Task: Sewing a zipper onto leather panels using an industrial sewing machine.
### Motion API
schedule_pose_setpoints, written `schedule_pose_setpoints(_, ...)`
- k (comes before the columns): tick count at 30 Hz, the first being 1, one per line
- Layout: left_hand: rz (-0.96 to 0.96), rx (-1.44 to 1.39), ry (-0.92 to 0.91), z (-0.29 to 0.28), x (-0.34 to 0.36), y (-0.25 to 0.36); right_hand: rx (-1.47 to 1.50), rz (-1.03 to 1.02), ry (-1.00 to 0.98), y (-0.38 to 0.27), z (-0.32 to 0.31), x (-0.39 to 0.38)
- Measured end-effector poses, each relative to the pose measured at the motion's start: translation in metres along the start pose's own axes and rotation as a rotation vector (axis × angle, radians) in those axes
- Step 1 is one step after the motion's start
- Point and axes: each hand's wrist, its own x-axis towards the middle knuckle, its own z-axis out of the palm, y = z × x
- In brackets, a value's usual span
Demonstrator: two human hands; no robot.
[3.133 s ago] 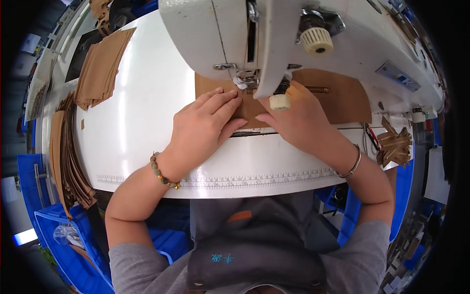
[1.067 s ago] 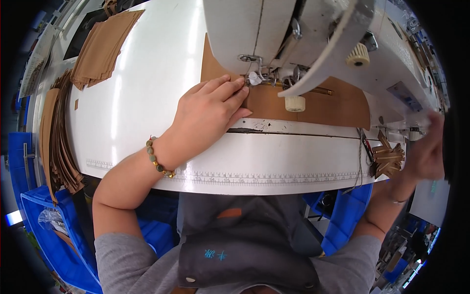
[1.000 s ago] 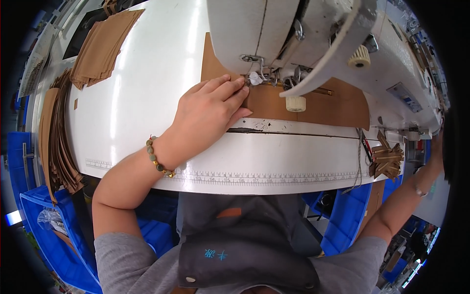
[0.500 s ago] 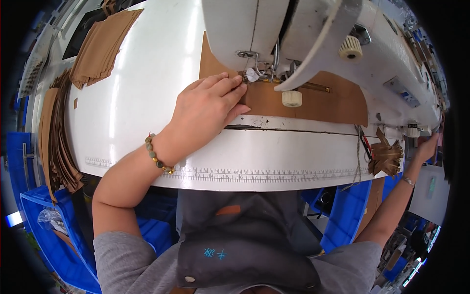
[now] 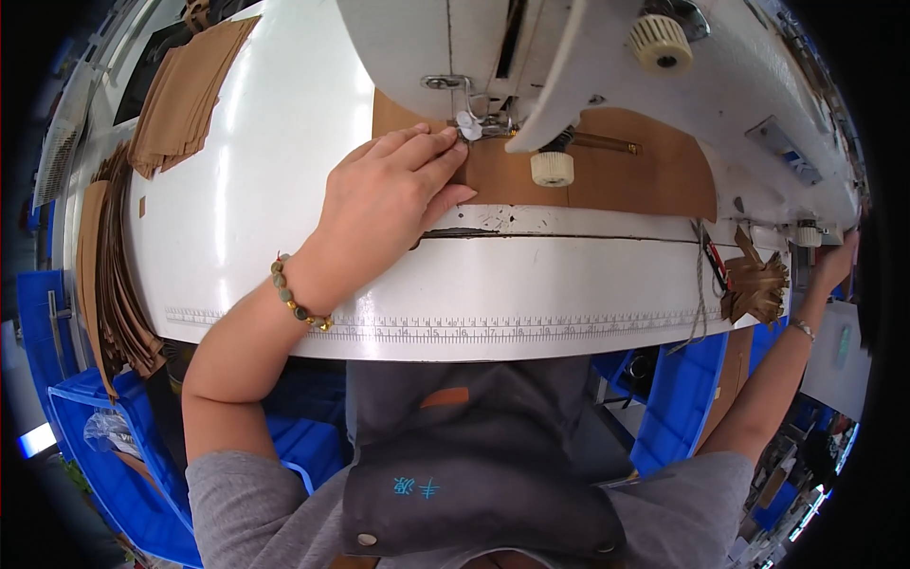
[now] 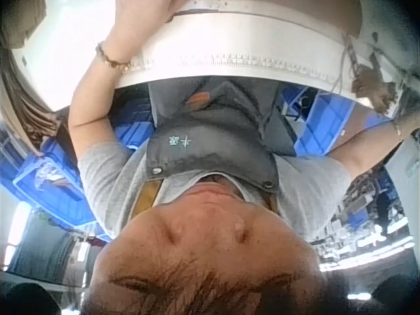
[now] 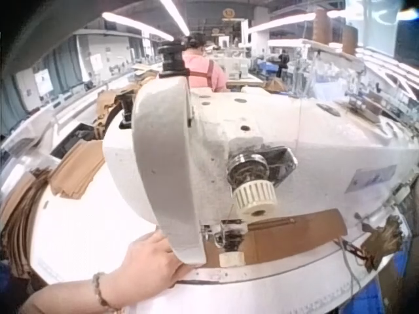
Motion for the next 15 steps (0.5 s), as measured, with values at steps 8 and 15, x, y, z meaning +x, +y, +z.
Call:
schedule_pose_setpoints(8,-0.015,-0.003,-0.008,0.0,0.001,0.001,-0.49,-0.699,-0.252,-0.014,-0.003,0.03)
schedule_pose_setpoints(15,-0.033,-0.003,-0.019,0.001,0.0,0.001,-0.325,-0.504,-0.087,0.038,0.015,-0.045)
